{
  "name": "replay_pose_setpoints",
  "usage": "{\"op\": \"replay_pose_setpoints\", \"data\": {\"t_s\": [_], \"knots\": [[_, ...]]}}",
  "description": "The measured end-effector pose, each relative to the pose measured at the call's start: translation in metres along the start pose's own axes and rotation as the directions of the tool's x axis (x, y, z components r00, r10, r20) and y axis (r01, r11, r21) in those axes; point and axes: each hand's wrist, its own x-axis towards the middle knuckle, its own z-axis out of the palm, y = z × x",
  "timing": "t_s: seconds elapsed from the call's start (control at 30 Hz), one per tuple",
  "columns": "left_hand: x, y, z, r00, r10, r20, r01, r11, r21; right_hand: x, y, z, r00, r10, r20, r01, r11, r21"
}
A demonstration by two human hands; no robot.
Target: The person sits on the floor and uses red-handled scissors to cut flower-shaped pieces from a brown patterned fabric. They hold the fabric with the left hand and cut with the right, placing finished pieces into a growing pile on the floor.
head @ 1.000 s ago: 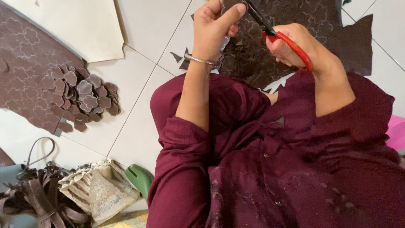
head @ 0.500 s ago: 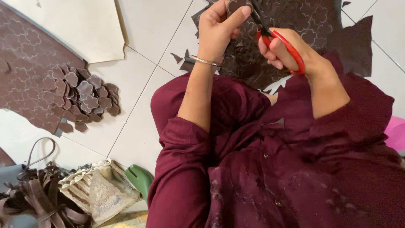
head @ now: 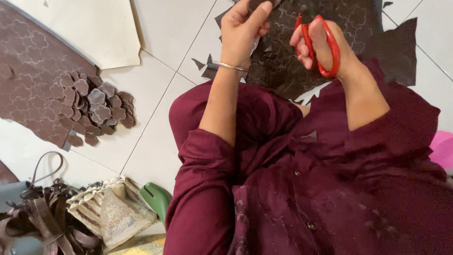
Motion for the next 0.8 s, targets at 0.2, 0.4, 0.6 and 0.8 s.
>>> {"op": "replay_pose_setpoints", "data": {"t_s": [0.2, 0.4, 0.6, 0.8], "knots": [[0.001, 0.043, -0.086, 0.949, 0.233, -0.213, -0.243, 0.970, -0.024, 0.012, 0.015, -0.013, 0.991, -0.102, -0.089, 0.115, 0.981, 0.159], [-0.072, 0.143, -0.257, 0.584, 0.436, -0.685, -0.112, 0.879, 0.464, 0.020, 0.018, -0.012, 0.985, -0.131, -0.115, 0.155, 0.963, 0.223], [-0.109, 0.160, -0.314, 0.328, 0.690, -0.645, 0.131, 0.643, 0.754, 0.030, 0.015, -0.009, 0.983, -0.135, -0.127, 0.162, 0.956, 0.242], [-0.001, 0.087, -0.183, 0.869, 0.444, -0.219, 0.084, 0.302, 0.949, 0.035, 0.016, -0.012, 0.981, -0.145, -0.128, 0.170, 0.962, 0.216]]}}
